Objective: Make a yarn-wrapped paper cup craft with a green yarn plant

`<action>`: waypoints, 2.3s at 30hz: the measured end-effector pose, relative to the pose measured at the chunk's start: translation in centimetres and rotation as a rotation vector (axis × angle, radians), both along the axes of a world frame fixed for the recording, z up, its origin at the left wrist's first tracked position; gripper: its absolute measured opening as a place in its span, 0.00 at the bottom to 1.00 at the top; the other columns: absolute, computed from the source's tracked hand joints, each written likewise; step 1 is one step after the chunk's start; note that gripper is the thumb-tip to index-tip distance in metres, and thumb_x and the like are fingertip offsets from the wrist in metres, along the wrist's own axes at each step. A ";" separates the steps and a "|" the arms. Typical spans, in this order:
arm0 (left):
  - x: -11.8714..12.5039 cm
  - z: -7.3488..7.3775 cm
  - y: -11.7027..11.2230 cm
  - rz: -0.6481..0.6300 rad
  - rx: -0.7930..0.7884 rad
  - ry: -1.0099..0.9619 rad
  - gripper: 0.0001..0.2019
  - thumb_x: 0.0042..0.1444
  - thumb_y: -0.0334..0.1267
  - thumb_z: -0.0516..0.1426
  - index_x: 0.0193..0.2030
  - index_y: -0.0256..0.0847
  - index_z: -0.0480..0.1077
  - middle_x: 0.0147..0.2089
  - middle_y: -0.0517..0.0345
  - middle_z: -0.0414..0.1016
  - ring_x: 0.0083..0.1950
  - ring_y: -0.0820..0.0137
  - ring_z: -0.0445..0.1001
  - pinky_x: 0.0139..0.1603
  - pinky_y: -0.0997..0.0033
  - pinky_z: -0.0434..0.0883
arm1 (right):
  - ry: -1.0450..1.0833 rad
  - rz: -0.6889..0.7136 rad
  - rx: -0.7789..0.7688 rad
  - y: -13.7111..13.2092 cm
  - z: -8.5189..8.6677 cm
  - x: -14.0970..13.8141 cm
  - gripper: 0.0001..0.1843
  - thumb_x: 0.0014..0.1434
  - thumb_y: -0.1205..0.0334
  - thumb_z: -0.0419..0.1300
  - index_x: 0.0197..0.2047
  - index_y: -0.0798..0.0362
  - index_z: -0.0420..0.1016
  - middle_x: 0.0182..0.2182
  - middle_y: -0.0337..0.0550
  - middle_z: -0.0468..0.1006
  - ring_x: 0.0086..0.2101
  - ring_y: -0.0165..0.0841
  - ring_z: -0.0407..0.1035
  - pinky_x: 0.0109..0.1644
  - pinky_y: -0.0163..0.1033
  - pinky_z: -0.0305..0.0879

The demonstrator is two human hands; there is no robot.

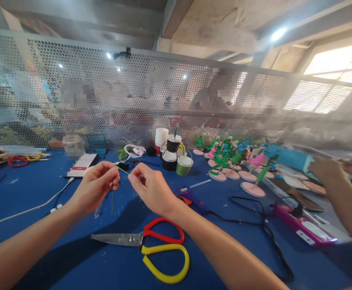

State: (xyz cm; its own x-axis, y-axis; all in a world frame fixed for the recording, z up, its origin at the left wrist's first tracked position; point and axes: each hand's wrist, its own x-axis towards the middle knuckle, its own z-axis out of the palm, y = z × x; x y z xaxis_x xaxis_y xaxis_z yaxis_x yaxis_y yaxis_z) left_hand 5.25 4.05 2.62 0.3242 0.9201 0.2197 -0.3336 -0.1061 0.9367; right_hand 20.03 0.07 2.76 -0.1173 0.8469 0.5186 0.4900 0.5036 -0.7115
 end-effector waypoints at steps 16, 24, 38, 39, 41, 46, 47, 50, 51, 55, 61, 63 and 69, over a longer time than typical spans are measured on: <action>0.5 -0.1 -0.7 0.057 -0.081 0.071 0.07 0.44 0.35 0.57 0.26 0.37 0.61 0.18 0.68 0.60 0.18 0.83 0.57 0.18 0.83 0.56 | -0.088 0.003 0.003 -1.3 -0.7 -0.6 0.08 0.54 0.65 0.49 0.25 0.55 0.61 0.15 0.30 0.57 0.18 0.21 0.51 0.22 0.27 0.50; 0.3 0.0 -0.6 0.032 -0.052 0.043 0.07 0.43 0.34 0.58 0.26 0.37 0.62 0.19 0.67 0.62 0.18 0.83 0.58 0.18 0.83 0.57 | -0.137 -0.041 -0.015 -1.3 -0.9 -0.1 0.07 0.54 0.66 0.49 0.26 0.55 0.62 0.17 0.32 0.62 0.19 0.23 0.56 0.24 0.29 0.53; 0.1 0.5 -0.7 -0.060 0.046 0.111 0.06 0.45 0.34 0.57 0.27 0.39 0.62 0.19 0.66 0.63 0.18 0.80 0.60 0.16 0.81 0.58 | -0.650 0.085 -0.324 -6.6 -3.3 2.7 0.23 0.44 0.73 0.52 0.46 0.56 0.67 0.40 0.50 0.71 0.40 0.37 0.65 0.45 0.41 0.60; 0.1 0.6 -0.7 -0.059 0.046 0.114 0.06 0.45 0.34 0.57 0.27 0.39 0.62 0.19 0.66 0.63 0.18 0.80 0.60 0.16 0.80 0.58 | -0.693 0.096 -0.332 -7.1 -3.7 2.4 0.26 0.42 0.75 0.51 0.47 0.55 0.66 0.40 0.49 0.70 0.42 0.37 0.64 0.46 0.41 0.59; 0.1 0.6 -0.7 -0.044 0.048 0.127 0.06 0.44 0.35 0.57 0.27 0.39 0.63 0.18 0.66 0.63 0.18 0.80 0.60 0.17 0.80 0.59 | -0.743 0.076 -0.356 -7.6 -4.3 1.9 0.29 0.40 0.76 0.51 0.48 0.54 0.66 0.41 0.50 0.69 0.43 0.38 0.63 0.47 0.42 0.58; -0.3 0.7 -0.3 0.118 0.138 0.236 0.06 0.42 0.36 0.59 0.26 0.38 0.66 0.21 0.64 0.65 0.22 0.79 0.62 0.23 0.79 0.60 | -0.665 0.017 -0.446 -7.1 -5.2 1.6 0.36 0.38 0.76 0.50 0.54 0.57 0.60 0.42 0.54 0.66 0.40 0.39 0.64 0.44 0.42 0.61; -0.5 0.7 -0.1 0.158 0.185 0.286 0.05 0.42 0.36 0.59 0.26 0.38 0.67 0.21 0.64 0.65 0.22 0.79 0.61 0.22 0.79 0.58 | -0.585 -0.001 -0.453 -7.1 -5.3 1.7 0.36 0.38 0.76 0.51 0.55 0.56 0.59 0.42 0.53 0.65 0.40 0.38 0.64 0.43 0.41 0.61; -1.3 1.1 0.7 0.277 0.354 0.438 0.04 0.43 0.36 0.58 0.27 0.39 0.69 0.21 0.64 0.65 0.22 0.78 0.59 0.20 0.79 0.55 | -0.229 -0.074 -0.574 -7.7 -5.5 2.2 0.31 0.40 0.71 0.57 0.51 0.54 0.64 0.37 0.47 0.68 0.34 0.34 0.65 0.38 0.37 0.62; -1.6 1.2 0.9 0.313 0.398 0.461 0.04 0.43 0.36 0.58 0.27 0.39 0.70 0.21 0.63 0.66 0.22 0.78 0.59 0.21 0.79 0.55 | -0.087 -0.058 -0.656 -8.0 -5.5 2.3 0.29 0.40 0.67 0.59 0.50 0.53 0.65 0.33 0.44 0.69 0.29 0.31 0.64 0.33 0.35 0.62; -2.1 1.5 1.8 0.385 0.440 0.451 0.02 0.41 0.34 0.59 0.25 0.39 0.71 0.21 0.63 0.67 0.22 0.77 0.60 0.22 0.78 0.56 | 0.471 0.202 -0.888 -9.0 -5.4 2.9 0.27 0.49 0.47 0.55 0.50 0.49 0.61 0.21 0.34 0.64 0.14 0.20 0.48 0.16 0.29 0.46; -1.9 1.0 2.0 0.440 0.500 0.563 0.02 0.43 0.33 0.57 0.25 0.39 0.70 0.21 0.63 0.67 0.21 0.76 0.61 0.22 0.78 0.57 | 0.843 0.505 -0.741 -8.2 -4.9 1.5 0.31 0.43 0.38 0.55 0.45 0.51 0.62 0.23 0.36 0.61 0.25 0.27 0.61 0.31 0.36 0.60; -1.8 0.9 2.0 0.462 0.536 0.571 0.02 0.44 0.34 0.56 0.26 0.39 0.69 0.22 0.63 0.67 0.21 0.76 0.61 0.22 0.79 0.57 | 0.947 0.556 -0.779 -7.6 -4.7 0.7 0.32 0.41 0.36 0.54 0.42 0.52 0.62 0.24 0.36 0.60 0.29 0.30 0.64 0.39 0.41 0.60; -1.5 0.6 1.8 0.453 0.465 0.534 0.02 0.43 0.34 0.56 0.26 0.39 0.69 0.21 0.64 0.67 0.17 0.78 0.58 0.18 0.79 0.54 | 0.953 0.496 -0.975 -6.6 -4.2 -1.5 0.30 0.43 0.34 0.50 0.39 0.51 0.59 0.21 0.34 0.59 0.21 0.26 0.59 0.20 0.29 0.53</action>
State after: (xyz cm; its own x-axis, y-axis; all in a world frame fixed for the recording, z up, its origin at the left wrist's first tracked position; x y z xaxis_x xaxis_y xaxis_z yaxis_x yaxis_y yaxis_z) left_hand 3.73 5.84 3.24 0.1134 0.8399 0.5308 0.3096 -0.5375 0.7844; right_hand 18.55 -6.56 -1.44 -0.4439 0.8773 -0.1826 -0.4327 -0.3883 -0.8136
